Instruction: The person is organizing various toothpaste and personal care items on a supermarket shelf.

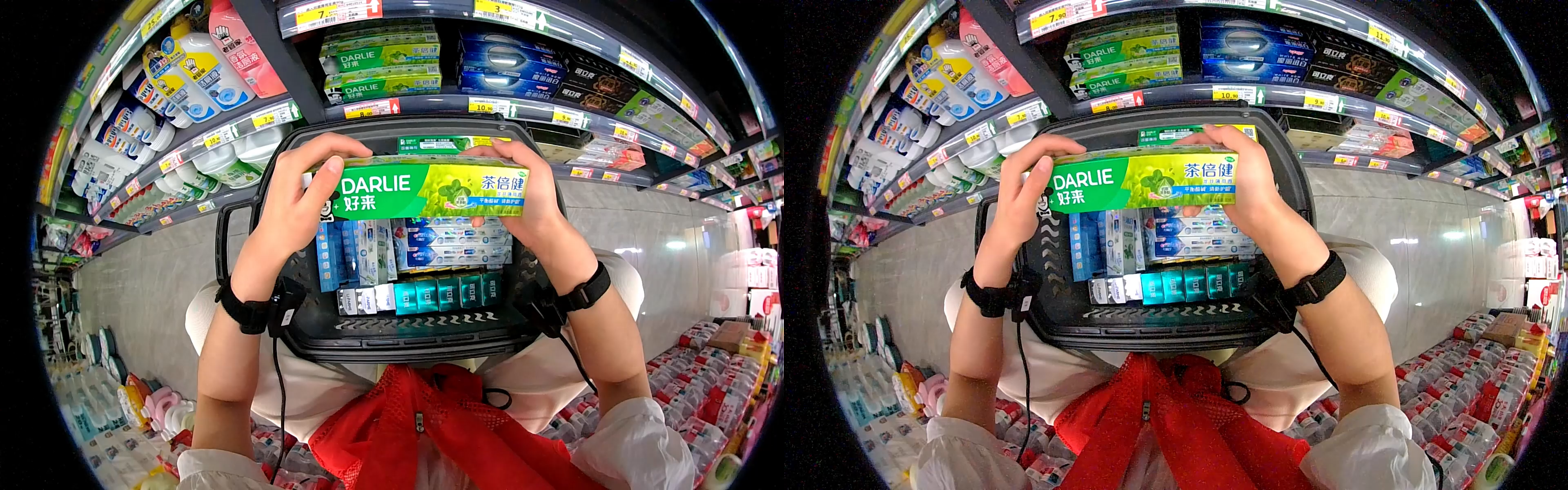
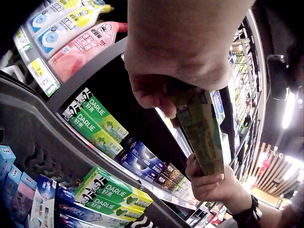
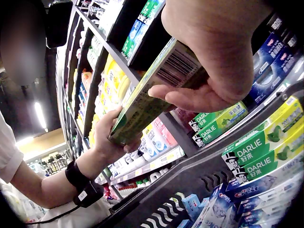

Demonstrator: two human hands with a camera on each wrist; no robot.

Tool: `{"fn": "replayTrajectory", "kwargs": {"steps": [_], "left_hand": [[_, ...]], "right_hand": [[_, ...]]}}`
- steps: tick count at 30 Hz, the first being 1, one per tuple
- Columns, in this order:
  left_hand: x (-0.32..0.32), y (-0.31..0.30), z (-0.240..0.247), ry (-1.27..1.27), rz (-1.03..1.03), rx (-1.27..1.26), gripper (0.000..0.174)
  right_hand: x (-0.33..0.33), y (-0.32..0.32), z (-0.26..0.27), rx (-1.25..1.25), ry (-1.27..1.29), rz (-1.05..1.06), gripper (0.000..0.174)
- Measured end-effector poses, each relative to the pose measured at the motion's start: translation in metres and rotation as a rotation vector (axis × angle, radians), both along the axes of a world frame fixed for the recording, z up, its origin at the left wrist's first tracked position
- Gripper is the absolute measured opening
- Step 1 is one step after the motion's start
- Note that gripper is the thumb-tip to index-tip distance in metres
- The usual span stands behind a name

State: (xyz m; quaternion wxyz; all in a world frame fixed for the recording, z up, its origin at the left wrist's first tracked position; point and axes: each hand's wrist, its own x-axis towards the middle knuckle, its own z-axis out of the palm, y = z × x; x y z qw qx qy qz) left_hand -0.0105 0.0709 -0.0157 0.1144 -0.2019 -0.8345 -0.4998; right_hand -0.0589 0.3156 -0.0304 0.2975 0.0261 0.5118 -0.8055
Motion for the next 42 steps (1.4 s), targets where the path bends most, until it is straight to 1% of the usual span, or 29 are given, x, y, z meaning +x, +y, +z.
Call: {"fn": "replayTrajectory", "kwargs": {"steps": [14, 20, 29, 32, 34, 35, 36, 38, 39, 40, 41, 42], "left_hand": [[0.0, 0.0, -0.001, -0.014, -0.002, 0.008, 0.035], [0.0, 0.0, -0.001, -0.004, 0.003, 0.002, 0.034], [0.0, 0.001, 0.001, -0.064, 0.018, 0.014, 0.031], [-0.005, -0.002, 0.004, -0.119, 0.005, 0.046, 0.03], [-0.007, -0.002, 0.012, -0.072, 0.037, 0.113, 0.03], [-0.007, -0.005, 0.013, -0.075, 0.054, 0.106, 0.038], [-0.006, -0.003, 0.014, -0.062, 0.059, 0.113, 0.038], [-0.005, 0.003, 0.019, -0.215, 0.195, 0.549, 0.04], [-0.005, -0.002, 0.021, -0.229, 0.16, 0.611, 0.043], [-0.004, 0.0, 0.025, -0.248, 0.17, 0.738, 0.044], [-0.002, -0.003, 0.028, -0.278, 0.133, 0.75, 0.043], [0.0, -0.005, 0.031, -0.311, 0.092, 0.761, 0.043]], "right_hand": [[0.002, -0.001, 0.002, 0.011, -0.013, 0.007, 0.043], [0.002, -0.001, 0.002, 0.04, 0.006, -0.009, 0.042], [0.002, -0.002, 0.004, 0.048, -0.005, -0.028, 0.044], [-0.003, 0.001, 0.004, 0.013, -0.014, -0.016, 0.048], [-0.01, 0.005, -0.006, -0.246, -0.023, 0.043, 0.052], [-0.013, 0.002, -0.01, -0.279, 0.109, 0.051, 0.055], [-0.016, 0.002, -0.007, -0.205, 0.112, 0.103, 0.051], [-0.016, -0.007, -0.013, 0.142, 0.178, 0.132, 0.05], [-0.009, -0.018, -0.012, 0.406, 0.311, 0.215, 0.043], [-0.012, -0.028, -0.036, 0.584, 0.414, 0.285, 0.043], [-0.001, -0.047, -0.043, 0.827, 0.536, 0.303, 0.045], [0.002, -0.065, -0.072, 0.947, 0.669, 0.317, 0.056]]}}
